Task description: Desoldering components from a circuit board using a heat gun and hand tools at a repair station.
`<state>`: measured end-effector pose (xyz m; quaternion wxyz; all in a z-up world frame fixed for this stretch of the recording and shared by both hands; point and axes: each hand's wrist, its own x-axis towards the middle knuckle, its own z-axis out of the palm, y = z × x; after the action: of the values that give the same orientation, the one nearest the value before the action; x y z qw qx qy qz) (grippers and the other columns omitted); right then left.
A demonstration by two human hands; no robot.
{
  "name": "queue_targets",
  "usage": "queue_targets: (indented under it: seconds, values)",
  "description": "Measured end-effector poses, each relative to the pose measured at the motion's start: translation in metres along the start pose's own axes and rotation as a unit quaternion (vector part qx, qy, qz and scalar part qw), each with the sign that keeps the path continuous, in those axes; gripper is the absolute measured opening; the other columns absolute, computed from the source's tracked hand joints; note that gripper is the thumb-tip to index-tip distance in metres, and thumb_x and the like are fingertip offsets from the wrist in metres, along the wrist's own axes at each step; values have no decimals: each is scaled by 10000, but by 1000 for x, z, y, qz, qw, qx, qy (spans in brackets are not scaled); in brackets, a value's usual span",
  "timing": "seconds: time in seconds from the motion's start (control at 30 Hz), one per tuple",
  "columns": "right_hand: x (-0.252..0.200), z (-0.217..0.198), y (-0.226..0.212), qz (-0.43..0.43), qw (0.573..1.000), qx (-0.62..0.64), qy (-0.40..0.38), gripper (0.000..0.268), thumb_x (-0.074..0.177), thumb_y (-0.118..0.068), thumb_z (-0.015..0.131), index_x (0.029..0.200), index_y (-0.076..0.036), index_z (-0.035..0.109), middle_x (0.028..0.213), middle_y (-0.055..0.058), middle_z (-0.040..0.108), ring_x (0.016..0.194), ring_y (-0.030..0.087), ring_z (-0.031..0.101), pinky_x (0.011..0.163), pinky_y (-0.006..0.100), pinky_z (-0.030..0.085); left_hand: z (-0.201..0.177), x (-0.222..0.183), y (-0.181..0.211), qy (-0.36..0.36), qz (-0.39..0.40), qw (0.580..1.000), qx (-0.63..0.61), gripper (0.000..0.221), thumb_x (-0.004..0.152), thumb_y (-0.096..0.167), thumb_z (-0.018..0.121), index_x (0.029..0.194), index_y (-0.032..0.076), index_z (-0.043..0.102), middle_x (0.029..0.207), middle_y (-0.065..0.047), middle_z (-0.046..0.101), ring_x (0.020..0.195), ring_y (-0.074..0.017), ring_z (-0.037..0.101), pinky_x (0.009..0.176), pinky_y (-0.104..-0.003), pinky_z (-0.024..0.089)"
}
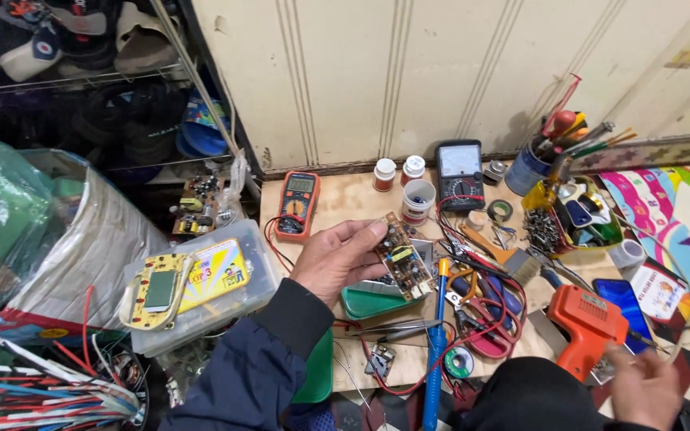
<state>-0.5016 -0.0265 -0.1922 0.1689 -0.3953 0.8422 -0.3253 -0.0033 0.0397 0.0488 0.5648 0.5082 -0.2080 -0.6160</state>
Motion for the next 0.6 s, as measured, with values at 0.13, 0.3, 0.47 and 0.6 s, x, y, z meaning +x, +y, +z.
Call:
queue_targets:
  seconds: [0.13,0.3,0.47,0.6]
  values:
    - [-123,-98,-212,-108,988,81,-74,395,1095,-236,808,1421,-20,752,1399,188,731,1221,365,675,1104,539,517,2,5,-3,2,12,1000,-21,401,904,226,849,1237,16,776,1105,-145,826,928,-244,812,775,-320,698]
    - [-202,-84,-323,-334,897,50,-286,654,908,-432,748,1501,-175,649,1476,72,693,1317,220,667,1122,440,516,12,-1,5,37,28,997,-55,372,895,227,850,1204,50,742,1130,-154,838,991,-246,814,874,-377,694]
    - [-223,-21,-347,-506,788,40,-350,883,937,-612,700,1634,-120,471,1591,121,583,1417,317,625,1109,532,534,2,3,3,58,76,991,-91,305,896,246,899,1107,89,744,895,-47,747,731,-141,693,691,-301,619]
    - [-230,1,-340,-545,774,128,-294,638,992,-414,722,1534,-93,613,1512,145,692,1363,347,678,1083,521,558,-1,-4,13,69,51,991,-105,344,911,283,835,1172,80,740,1128,-122,826,1000,-244,795,906,-385,663]
